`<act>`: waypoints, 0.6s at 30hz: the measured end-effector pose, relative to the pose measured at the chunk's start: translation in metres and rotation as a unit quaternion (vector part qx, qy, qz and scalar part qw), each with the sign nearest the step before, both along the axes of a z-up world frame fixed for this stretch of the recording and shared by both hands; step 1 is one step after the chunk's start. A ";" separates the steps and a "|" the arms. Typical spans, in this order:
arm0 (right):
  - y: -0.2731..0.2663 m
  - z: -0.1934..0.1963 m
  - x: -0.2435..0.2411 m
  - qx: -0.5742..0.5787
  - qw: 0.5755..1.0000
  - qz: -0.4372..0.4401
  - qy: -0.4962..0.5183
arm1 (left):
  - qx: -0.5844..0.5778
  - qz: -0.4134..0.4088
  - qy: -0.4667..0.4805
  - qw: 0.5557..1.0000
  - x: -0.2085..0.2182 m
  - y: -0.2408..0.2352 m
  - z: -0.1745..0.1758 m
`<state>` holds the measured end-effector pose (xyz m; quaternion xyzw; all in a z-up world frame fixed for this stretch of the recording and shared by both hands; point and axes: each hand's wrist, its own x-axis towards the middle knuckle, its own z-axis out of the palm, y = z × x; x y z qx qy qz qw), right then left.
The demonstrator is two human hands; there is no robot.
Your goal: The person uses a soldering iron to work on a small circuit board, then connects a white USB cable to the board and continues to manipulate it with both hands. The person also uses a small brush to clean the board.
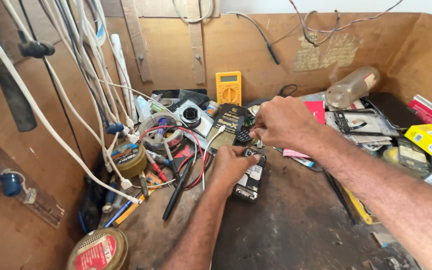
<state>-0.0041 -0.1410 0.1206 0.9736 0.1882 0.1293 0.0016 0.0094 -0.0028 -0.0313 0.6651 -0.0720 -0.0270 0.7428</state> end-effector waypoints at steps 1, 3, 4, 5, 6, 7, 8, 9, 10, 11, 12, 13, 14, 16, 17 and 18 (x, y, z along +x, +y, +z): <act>-0.001 0.001 -0.001 -0.006 1.000 0.010 0.007 | 0.006 0.008 0.004 1.000 0.000 0.002 0.000; -0.005 0.001 -0.003 -0.016 0.999 0.032 0.025 | -0.010 -0.003 -0.014 1.000 0.001 0.002 -0.001; -0.004 -0.001 -0.002 -0.013 0.998 0.054 0.015 | -0.017 -0.008 -0.021 1.000 0.001 0.004 -0.004; -0.007 0.000 0.000 -0.012 0.997 0.070 0.005 | -0.013 -0.007 -0.021 1.000 0.002 0.002 -0.006; -0.010 0.000 0.001 -0.011 0.996 0.086 -0.006 | -0.010 -0.006 -0.022 1.000 0.004 0.001 -0.008; -0.010 0.000 0.003 -0.017 0.997 0.080 -0.001 | -0.007 -0.003 -0.022 1.000 0.007 0.000 -0.010; -0.009 -0.001 0.005 -0.022 0.997 0.075 0.004 | -0.006 -0.007 -0.020 1.000 0.008 -0.002 -0.012; -0.004 -0.002 0.007 -0.025 0.997 0.073 0.007 | -0.001 -0.007 -0.018 1.000 0.009 0.000 -0.013; 0.001 -0.001 0.009 -0.031 0.998 0.054 0.012 | 0.004 -0.007 -0.017 1.000 0.009 0.003 -0.014; 0.002 0.000 0.009 -0.037 0.999 0.033 0.018 | -0.013 -0.007 -0.011 1.000 0.008 0.003 -0.016; 0.004 0.000 0.007 -0.043 0.999 0.011 0.025 | -0.030 -0.007 -0.005 1.000 0.006 0.002 -0.016; 0.004 0.002 0.006 -0.047 0.999 0.009 0.020 | -0.047 -0.009 -0.005 0.999 0.008 -0.001 -0.012; 0.004 0.004 0.003 -0.052 0.998 0.007 0.016 | -0.035 -0.011 -0.005 0.999 0.007 -0.003 -0.009; 0.004 0.012 0.002 -0.058 0.998 0.004 0.019 | -0.013 -0.008 -0.004 1.000 0.004 -0.001 -0.003; 0.005 0.012 0.002 -0.057 0.998 0.003 0.032 | -0.019 -0.005 -0.009 1.000 0.003 0.000 -0.003; 0.005 0.011 0.002 -0.056 0.997 0.001 0.044 | -0.025 -0.003 -0.014 1.000 0.002 0.002 -0.003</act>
